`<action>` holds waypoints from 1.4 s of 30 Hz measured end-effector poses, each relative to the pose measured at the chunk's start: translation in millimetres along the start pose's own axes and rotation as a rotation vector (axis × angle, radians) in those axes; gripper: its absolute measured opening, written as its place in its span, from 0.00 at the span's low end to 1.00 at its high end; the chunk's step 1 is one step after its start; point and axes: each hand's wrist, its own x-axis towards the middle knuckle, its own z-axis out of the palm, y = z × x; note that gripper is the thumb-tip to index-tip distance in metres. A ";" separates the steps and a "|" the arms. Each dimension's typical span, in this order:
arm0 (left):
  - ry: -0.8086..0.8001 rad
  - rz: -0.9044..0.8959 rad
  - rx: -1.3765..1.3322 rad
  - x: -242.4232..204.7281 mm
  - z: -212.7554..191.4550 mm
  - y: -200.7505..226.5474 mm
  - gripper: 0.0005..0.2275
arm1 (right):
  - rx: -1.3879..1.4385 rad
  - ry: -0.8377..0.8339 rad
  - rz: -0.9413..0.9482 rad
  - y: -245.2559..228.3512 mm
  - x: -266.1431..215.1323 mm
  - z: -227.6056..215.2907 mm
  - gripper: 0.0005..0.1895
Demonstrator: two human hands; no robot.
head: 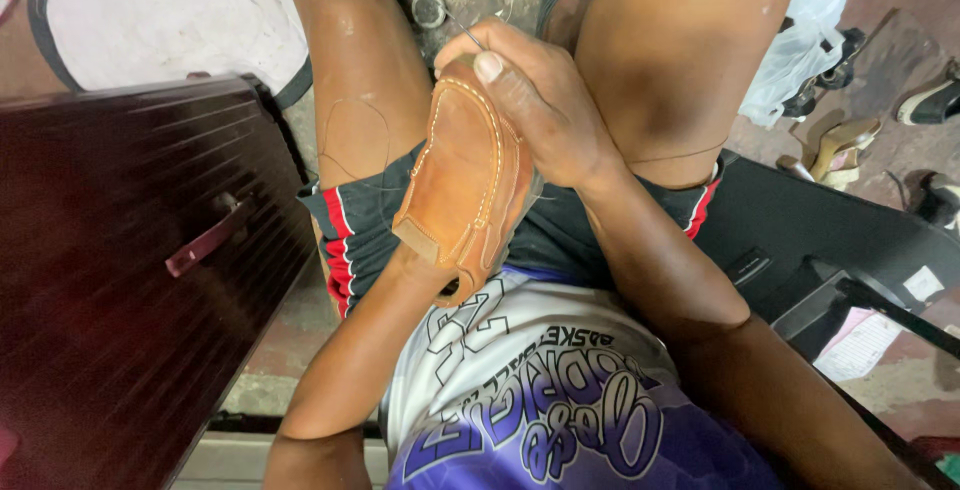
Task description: The person hand-sews a brown leather shoe using a needle and thread. They repeatedly push the needle through the sole and pull the thread to stitch the shoe while seated on the floor.
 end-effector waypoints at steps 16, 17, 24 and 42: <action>0.032 0.002 -0.034 -1.9 -2.2 4.9 0.16 | 0.055 0.029 0.047 14.3 -6.7 1.6 0.24; 0.036 0.000 -0.036 -1.0 -1.8 4.7 0.16 | 0.056 0.032 0.063 14.7 -5.0 2.2 0.24; 0.049 0.015 -0.053 2.1 -2.5 4.8 0.15 | 0.118 0.019 0.151 9.4 5.4 6.6 0.24; 0.025 -0.027 -0.032 6.0 3.6 1.5 0.14 | 0.119 0.016 0.090 6.7 0.9 4.8 0.23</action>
